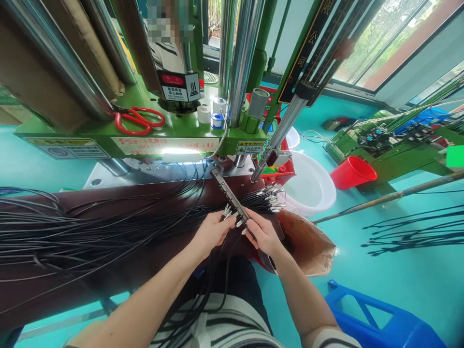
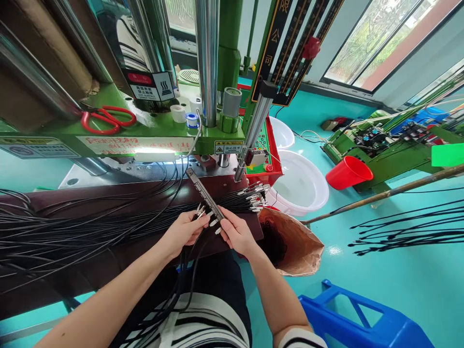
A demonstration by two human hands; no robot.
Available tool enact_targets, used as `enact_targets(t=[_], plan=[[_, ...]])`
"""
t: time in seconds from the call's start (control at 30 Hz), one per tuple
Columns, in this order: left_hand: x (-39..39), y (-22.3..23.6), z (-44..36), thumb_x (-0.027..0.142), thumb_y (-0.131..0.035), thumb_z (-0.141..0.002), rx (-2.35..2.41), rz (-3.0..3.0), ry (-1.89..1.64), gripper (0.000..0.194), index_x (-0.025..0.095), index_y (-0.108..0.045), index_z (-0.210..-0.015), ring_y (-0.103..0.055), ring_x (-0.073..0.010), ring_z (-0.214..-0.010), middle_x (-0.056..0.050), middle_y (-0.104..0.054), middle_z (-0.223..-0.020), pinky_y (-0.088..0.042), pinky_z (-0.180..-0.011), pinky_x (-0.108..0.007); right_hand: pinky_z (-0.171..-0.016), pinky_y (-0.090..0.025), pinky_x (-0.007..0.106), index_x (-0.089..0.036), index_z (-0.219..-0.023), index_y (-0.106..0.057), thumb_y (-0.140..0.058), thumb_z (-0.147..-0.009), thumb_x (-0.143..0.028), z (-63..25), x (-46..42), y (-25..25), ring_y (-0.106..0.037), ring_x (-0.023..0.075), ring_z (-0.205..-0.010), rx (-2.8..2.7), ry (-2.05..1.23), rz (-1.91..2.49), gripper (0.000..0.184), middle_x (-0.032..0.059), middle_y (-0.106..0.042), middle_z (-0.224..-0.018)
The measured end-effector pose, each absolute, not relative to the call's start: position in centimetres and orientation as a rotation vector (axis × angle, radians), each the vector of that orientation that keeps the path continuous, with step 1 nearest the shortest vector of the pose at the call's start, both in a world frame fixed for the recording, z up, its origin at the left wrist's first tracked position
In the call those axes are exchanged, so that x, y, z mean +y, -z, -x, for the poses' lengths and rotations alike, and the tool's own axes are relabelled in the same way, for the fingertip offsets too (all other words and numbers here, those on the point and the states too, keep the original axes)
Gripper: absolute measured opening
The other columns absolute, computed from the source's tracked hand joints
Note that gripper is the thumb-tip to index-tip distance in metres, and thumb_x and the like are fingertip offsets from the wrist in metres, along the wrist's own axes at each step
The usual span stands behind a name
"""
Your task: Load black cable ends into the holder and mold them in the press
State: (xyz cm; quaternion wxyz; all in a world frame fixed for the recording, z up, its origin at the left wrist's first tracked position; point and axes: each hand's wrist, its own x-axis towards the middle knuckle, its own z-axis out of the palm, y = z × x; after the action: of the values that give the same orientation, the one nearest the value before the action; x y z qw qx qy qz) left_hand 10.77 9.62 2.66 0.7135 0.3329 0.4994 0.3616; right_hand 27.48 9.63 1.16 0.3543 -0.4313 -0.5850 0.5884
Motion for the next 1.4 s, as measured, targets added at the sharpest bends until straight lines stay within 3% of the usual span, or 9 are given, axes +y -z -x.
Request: enact_targets(t=[0.2, 0.4, 0.53, 0.6, 0.73, 1.13, 1.4], plan=[[9.7, -2.5, -11.1, 0.044, -0.059, -0.069, 1.176, -0.873, -0.884, 0.031, 0.017, -0.046, -0.061, -0.018, -0.0021, -0.033, 0.011, -0.025, -0.039, -0.012, -0.034, -0.017, -0.030, -0.026, 0.017, -0.016, -0.129, -0.044, -0.044, -0.086, -0.041, -27.1, 9.4, -1.1, -0.034, 0.0044, -0.033, -1.573, -1.432, 1.195, 0.050, -0.0072, -0.042, -0.045], [9.5, -3.7, -9.5, 0.046, -0.053, -0.076, 1.103, -0.790, -1.186, 0.030, 0.016, -0.053, -0.082, -0.049, -0.0080, -0.049, 0.003, -0.049, -0.059, -0.038, -0.045, -0.019, -0.027, -0.023, 0.015, -0.017, -0.127, -0.047, -0.047, -0.085, -0.041, -27.3, 9.5, -0.9, -0.032, 0.0035, -0.031, -1.340, -1.516, 1.150, 0.048, -0.0064, -0.043, -0.047], [9.1, -3.9, -9.3, 0.046, -0.051, -0.077, 1.057, -0.536, -1.314, 0.026, 0.020, -0.047, -0.083, -0.023, -0.0026, -0.033, 0.011, -0.027, -0.047, -0.019, -0.033, -0.014, -0.028, -0.022, 0.015, -0.018, -0.125, -0.049, -0.048, -0.084, -0.039, -27.5, 9.6, -1.1, -0.032, 0.0033, -0.031, -1.289, -1.532, 1.138, 0.046, -0.0063, -0.043, -0.047], [8.9, -3.5, -10.0, 0.045, -0.050, -0.077, 1.039, -0.473, -1.285, 0.025, 0.021, -0.043, -0.077, -0.018, -0.0025, -0.033, 0.011, -0.026, -0.047, -0.015, -0.033, -0.014, -0.027, -0.022, 0.015, -0.018, -0.123, -0.050, -0.049, -0.084, -0.039, -27.6, 9.6, -1.1, -0.033, 0.0031, -0.033, -1.321, -1.553, 1.117, 0.045, -0.0050, -0.045, -0.050], [8.5, -2.4, -11.4, 0.040, -0.053, -0.075, 1.155, -0.603, -1.211, 0.027, 0.021, -0.035, -0.069, -0.023, -0.0030, -0.035, 0.011, -0.030, -0.047, -0.018, -0.034, -0.015, -0.028, -0.023, 0.015, -0.018, -0.125, -0.049, -0.047, -0.086, -0.039, -27.7, 9.7, -0.9, -0.032, 0.0022, -0.034, -1.450, -1.609, 1.086, 0.045, -0.0034, -0.047, -0.055], [8.2, -1.6, -10.4, 0.036, -0.061, -0.067, 1.422, -0.891, -1.308, 0.023, 0.018, -0.047, -0.065, -0.034, -0.0047, -0.039, 0.008, -0.043, -0.050, -0.027, -0.040, -0.019, -0.029, -0.025, 0.013, -0.017, -0.128, -0.046, -0.047, -0.086, -0.039, -28.0, 10.1, -1.4, -0.033, 0.0031, -0.037, -1.596, -1.688, 1.078, 0.048, -0.0060, -0.039, -0.050], [8.6, -1.8, -10.3, 0.035, -0.061, -0.065, 1.441, -0.920, -1.270, 0.022, 0.018, -0.047, -0.063, -0.037, -0.0063, -0.040, 0.007, -0.042, -0.047, -0.029, -0.041, -0.020, -0.028, -0.026, 0.013, -0.018, -0.128, -0.045, -0.045, -0.087, -0.039, -28.1, 10.2, -1.1, -0.033, 0.0027, -0.037, -1.616, -1.666, 1.062, 0.046, -0.0055, -0.041, -0.052]])
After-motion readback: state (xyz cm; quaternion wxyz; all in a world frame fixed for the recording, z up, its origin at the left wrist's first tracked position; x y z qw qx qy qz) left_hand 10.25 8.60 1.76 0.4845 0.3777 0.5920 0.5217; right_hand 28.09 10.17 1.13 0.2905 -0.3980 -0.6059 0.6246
